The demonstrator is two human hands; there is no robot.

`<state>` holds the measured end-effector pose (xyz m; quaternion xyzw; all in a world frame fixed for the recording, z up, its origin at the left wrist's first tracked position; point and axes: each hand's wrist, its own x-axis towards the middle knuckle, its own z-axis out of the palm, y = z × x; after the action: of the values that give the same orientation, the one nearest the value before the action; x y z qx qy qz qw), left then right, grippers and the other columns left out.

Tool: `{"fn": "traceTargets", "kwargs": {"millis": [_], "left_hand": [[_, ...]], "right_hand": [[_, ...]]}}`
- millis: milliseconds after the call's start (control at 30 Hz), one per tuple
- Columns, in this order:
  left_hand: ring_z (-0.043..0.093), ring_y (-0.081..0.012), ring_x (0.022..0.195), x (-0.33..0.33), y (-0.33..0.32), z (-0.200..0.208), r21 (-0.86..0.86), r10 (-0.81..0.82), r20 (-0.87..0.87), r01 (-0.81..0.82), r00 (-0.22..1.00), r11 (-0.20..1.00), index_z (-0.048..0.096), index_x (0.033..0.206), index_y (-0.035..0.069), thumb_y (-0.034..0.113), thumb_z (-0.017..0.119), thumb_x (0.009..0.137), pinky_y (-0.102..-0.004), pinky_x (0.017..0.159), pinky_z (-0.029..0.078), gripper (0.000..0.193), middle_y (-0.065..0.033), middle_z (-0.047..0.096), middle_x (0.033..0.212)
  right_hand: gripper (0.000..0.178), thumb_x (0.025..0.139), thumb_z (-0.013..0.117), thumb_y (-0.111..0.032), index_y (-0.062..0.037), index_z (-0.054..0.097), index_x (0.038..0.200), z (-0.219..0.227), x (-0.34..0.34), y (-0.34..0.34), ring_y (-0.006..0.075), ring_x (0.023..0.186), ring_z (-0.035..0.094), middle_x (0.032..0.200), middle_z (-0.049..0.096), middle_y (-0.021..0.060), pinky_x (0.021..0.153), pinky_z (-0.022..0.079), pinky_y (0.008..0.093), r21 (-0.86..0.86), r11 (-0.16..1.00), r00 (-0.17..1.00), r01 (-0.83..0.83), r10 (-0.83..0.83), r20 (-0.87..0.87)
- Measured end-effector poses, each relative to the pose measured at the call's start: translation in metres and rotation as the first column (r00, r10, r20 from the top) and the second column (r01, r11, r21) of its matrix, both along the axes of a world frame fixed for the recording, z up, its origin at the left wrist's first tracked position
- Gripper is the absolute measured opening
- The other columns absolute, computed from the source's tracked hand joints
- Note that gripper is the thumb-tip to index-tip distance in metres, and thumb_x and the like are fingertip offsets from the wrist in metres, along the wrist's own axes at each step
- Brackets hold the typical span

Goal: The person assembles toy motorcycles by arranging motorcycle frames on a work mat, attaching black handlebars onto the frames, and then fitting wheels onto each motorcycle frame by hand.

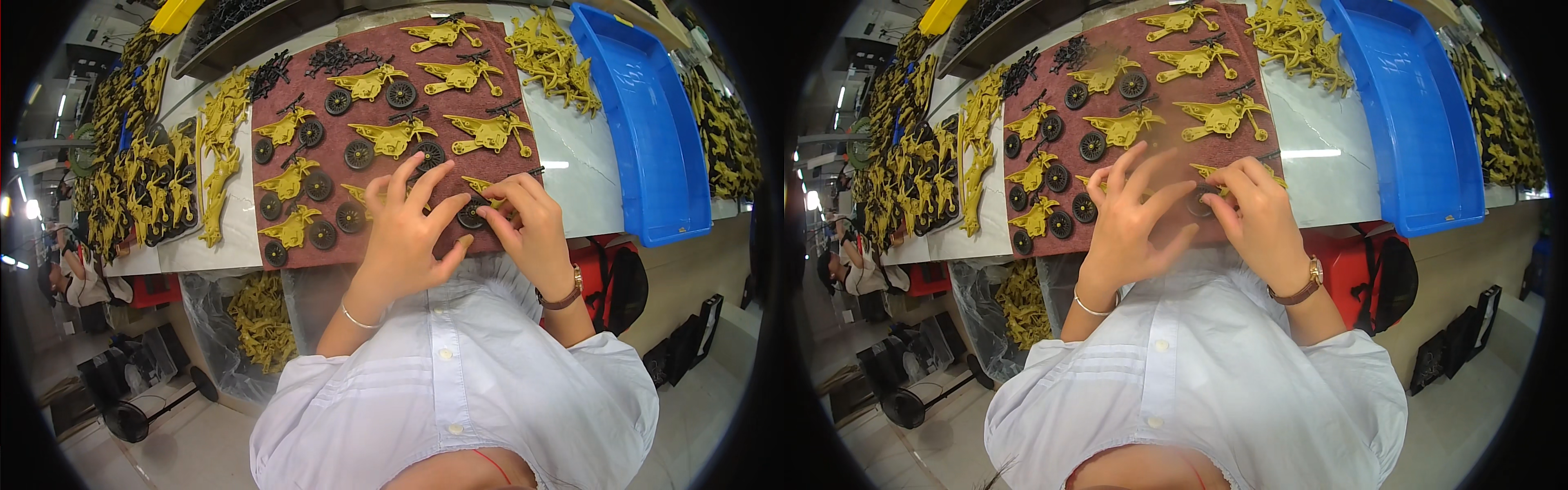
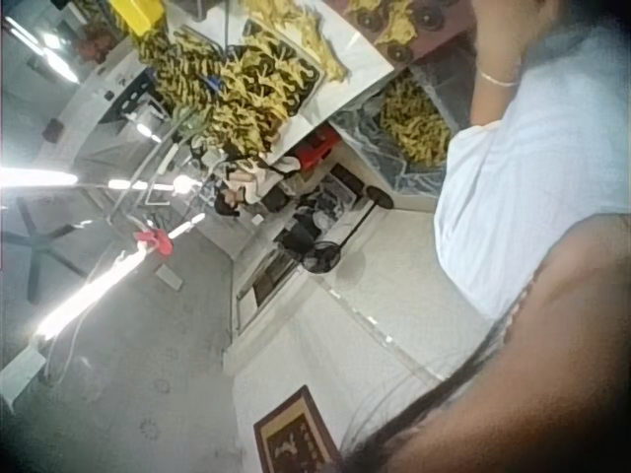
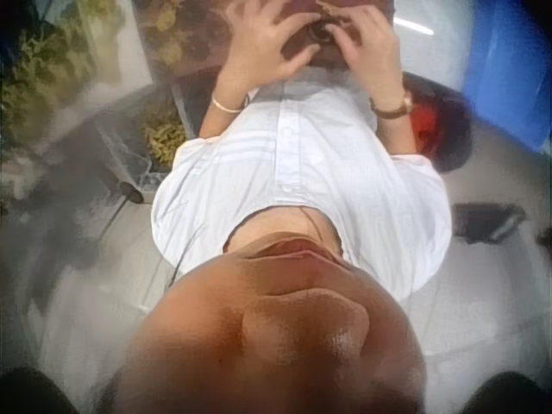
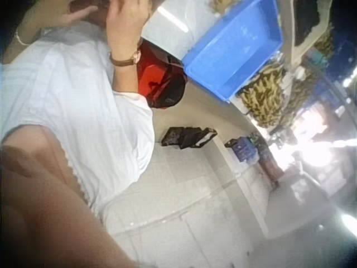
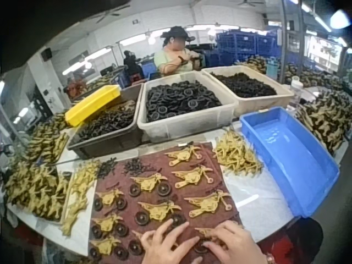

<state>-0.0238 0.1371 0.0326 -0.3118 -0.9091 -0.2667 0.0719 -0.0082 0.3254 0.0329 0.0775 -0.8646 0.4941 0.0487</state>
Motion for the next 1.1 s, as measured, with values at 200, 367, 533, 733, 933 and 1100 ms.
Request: {"fn": "traceTargets", "kwargs": {"millis": [200, 367, 533, 733, 933, 1100], "left_hand": [[0.043, -0.0344, 0.127, -0.001, -0.006, 0.005, 0.023, 0.041, -0.026, -0.04, 0.999, 0.999, 0.069, 0.107, 0.014, 0.024, 0.075, 0.066, -0.0473, 0.101, 0.024, 0.043, -0.0109, 0.056, 0.13], [0.051, -0.0312, 0.121, -0.003, -0.014, 0.01, 0.132, 0.111, -0.045, -0.105, 0.993, 0.986, 0.069, 0.103, 0.01, 0.02, 0.076, 0.068, -0.0442, 0.099, 0.027, 0.036, -0.011, 0.061, 0.123], [0.061, -0.0295, 0.105, -0.005, -0.03, 0.013, 0.345, 0.214, -0.119, -0.162, 0.969, 0.925, 0.069, 0.098, 0.005, 0.005, 0.074, 0.069, -0.0398, 0.091, 0.041, 0.03, -0.0104, 0.068, 0.106], [0.062, -0.0297, 0.102, -0.01, -0.058, 0.014, 0.351, 0.311, -0.119, -0.253, 0.943, 0.902, 0.069, 0.099, 0.003, 0.002, 0.072, 0.071, -0.0394, 0.09, 0.044, 0.028, -0.0112, 0.068, 0.103], [0.063, -0.0296, 0.102, -0.013, -0.062, 0.009, 0.384, 0.34, -0.064, -0.291, 0.938, 0.876, 0.069, 0.098, 0.002, 0.0, 0.071, 0.072, -0.0385, 0.09, 0.046, 0.026, -0.0113, 0.068, 0.103], [0.064, -0.0292, 0.1, -0.013, -0.062, 0.008, 0.392, 0.342, -0.023, -0.306, 0.939, 0.867, 0.069, 0.095, 0.001, -0.001, 0.07, 0.072, -0.0383, 0.089, 0.047, 0.023, -0.0114, 0.069, 0.1]], "right_hand": [[0.015, 0.083, 0.07, -0.011, -0.0027, 0.067, 0.094, 0.031, -0.071, 0.028, 0.0213, 0.074, 0.064, 0.089, 0.066, 0.0095, 0.066, 0.052, 0.0325, 0.073, 0.994, 0.895, 0.087, -0.046, -0.444], [0.02, 0.087, 0.067, -0.019, -0.0071, 0.065, 0.103, 0.045, -0.259, 0.069, 0.0153, 0.075, 0.064, 0.088, 0.067, 0.0076, 0.069, 0.053, 0.0295, 0.011, 0.987, 0.89, 0.158, -0.138, -0.434], [0.051, 0.076, 0.075, -0.047, -0.0059, 0.068, 0.106, 0.041, -0.389, 0.082, 0.0245, 0.088, 0.064, 0.097, 0.067, 0.0106, 0.079, 0.051, 0.034, 0.574, 0.809, 0.952, 0.125, 0.065, -0.299], [0.11, 0.056, 0.078, -0.064, -0.0286, 0.03, 0.148, 0.04, -0.435, 0.064, 0.0422, 0.133, 0.041, 0.145, 0.042, 0.0205, 0.103, 0.037, 0.0565, 0.756, 0.593, 0.907, -0.278, -0.098, 0.41], [0.09, 0.065, 0.072, -0.055, -0.0211, 0.04, 0.142, 0.028, -0.45, 0.052, 0.034, 0.121, 0.054, 0.134, 0.053, 0.016, 0.094, 0.046, 0.0524, 0.809, 0.539, 0.904, -0.235, -0.185, 0.385], [0.069, 0.072, 0.068, -0.061, -0.021, 0.05, 0.126, 0.034, -0.452, 0.081, 0.0252, 0.104, 0.056, 0.114, 0.06, 0.0072, 0.088, 0.043, 0.0436, 0.711, 0.607, 0.922, -0.355, 0.099, 0.375]]}}
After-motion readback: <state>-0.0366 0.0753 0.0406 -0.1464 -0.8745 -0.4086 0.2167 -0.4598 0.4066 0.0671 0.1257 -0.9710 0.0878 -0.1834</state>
